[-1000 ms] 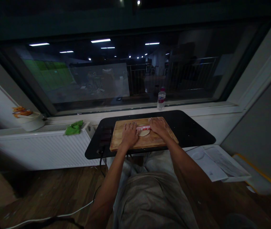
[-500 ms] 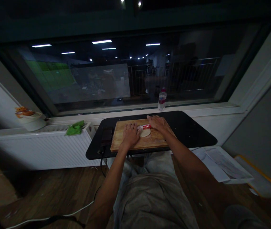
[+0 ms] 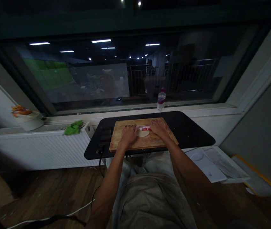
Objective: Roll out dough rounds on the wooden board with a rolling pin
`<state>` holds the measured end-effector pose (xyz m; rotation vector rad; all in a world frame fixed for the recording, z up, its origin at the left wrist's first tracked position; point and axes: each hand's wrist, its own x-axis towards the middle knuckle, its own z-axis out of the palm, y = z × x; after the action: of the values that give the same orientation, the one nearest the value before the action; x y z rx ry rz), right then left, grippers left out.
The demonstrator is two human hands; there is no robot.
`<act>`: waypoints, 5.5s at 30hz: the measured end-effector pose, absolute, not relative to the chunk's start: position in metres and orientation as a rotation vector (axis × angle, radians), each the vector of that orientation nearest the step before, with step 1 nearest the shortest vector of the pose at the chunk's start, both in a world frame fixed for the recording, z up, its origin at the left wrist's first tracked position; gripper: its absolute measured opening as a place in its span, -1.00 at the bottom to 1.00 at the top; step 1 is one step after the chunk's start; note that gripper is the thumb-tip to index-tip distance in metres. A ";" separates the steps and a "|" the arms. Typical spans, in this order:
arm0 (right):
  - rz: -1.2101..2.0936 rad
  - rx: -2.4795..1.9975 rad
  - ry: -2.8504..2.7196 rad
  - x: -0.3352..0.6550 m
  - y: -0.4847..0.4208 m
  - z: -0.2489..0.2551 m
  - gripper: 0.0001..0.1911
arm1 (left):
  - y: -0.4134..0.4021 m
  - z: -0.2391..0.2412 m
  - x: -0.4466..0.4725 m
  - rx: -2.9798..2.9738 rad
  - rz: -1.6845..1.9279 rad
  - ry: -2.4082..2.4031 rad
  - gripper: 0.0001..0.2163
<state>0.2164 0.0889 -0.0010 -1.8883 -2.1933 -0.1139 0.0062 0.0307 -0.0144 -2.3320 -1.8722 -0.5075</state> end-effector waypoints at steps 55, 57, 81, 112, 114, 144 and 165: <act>-0.311 -1.770 -2.101 0.233 0.022 -0.028 -0.35 | 0.032 -0.036 0.005 -2.317 -0.730 -1.710 -0.54; -0.277 -1.786 -2.119 0.233 0.029 -0.023 -0.35 | 0.032 -0.036 0.005 -2.312 -0.729 -1.694 -0.54; -0.248 -1.882 -2.226 0.231 0.062 -0.002 -0.45 | 0.028 -0.028 0.003 -2.359 -0.664 -1.746 -0.53; -0.239 -1.734 -2.087 0.244 0.008 -0.033 -0.34 | -0.017 -0.023 -0.014 -2.395 -0.983 -1.835 -0.59; -0.240 -1.714 -2.083 0.245 0.005 -0.035 -0.34 | -0.017 -0.024 -0.014 -2.388 -1.045 -1.846 -0.64; -0.208 -1.611 -2.076 0.266 0.027 -0.032 -0.56 | 0.007 -0.026 0.015 -2.043 -1.104 -2.010 -0.56; -0.157 -1.541 -1.974 0.237 0.092 -0.029 -0.53 | 0.046 -0.040 0.021 -2.696 -0.959 -1.616 -0.26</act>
<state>0.2375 0.0923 -0.0292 -1.5411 -1.9737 -0.1565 0.0215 0.0461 -0.0397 -2.6962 -1.6162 -0.9585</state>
